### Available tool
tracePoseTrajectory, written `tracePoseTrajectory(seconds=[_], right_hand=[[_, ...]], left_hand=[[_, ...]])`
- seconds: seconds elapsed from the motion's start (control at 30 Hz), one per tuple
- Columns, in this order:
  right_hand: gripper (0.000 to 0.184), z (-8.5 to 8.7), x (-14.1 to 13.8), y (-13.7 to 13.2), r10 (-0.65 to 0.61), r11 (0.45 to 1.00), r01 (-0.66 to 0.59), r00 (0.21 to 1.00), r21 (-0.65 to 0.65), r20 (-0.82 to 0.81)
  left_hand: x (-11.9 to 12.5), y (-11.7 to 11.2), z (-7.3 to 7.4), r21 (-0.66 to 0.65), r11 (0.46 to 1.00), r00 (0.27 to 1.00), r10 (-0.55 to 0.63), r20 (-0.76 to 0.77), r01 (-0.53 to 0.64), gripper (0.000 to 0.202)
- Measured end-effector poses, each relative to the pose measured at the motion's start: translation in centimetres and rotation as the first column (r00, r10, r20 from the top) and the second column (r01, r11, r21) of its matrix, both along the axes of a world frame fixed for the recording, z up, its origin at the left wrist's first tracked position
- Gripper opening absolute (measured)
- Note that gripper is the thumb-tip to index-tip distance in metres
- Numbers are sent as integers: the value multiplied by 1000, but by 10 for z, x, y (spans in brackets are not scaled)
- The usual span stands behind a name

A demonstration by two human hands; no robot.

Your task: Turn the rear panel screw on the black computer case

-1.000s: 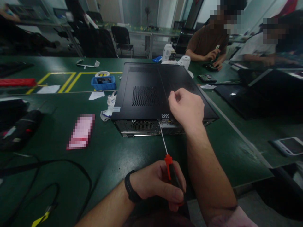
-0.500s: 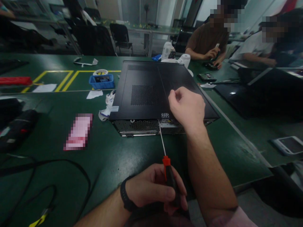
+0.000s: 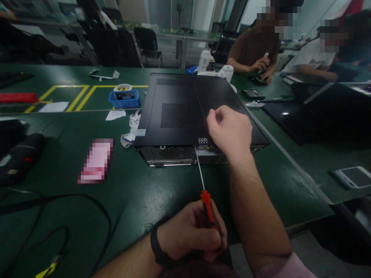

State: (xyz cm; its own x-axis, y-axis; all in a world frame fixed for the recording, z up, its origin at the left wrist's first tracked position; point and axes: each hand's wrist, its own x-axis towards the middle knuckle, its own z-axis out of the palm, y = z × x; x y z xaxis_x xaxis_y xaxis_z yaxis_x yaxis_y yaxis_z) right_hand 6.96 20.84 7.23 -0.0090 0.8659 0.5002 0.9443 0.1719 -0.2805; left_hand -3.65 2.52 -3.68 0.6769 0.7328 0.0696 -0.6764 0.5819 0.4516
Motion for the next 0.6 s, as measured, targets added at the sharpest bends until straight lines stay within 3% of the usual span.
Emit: tracePoseTrajectory(seconds=[0.2,0.43,0.6], right_hand=[[36,0,0,0,1,1000,-1,1000,-4,-2],[35,0,0,1,-1,1000,1,1000,-11,-6],[35,-1,0,1,0,1000,0,1000,-1,-5]], left_hand=[[2,-2,-4,10,1000,999,-19,42,19,34],[-4,0,5,-76,993,994,-89,68,94,38],[-5,-1,5,-56,996,996,-63,66,67,31]])
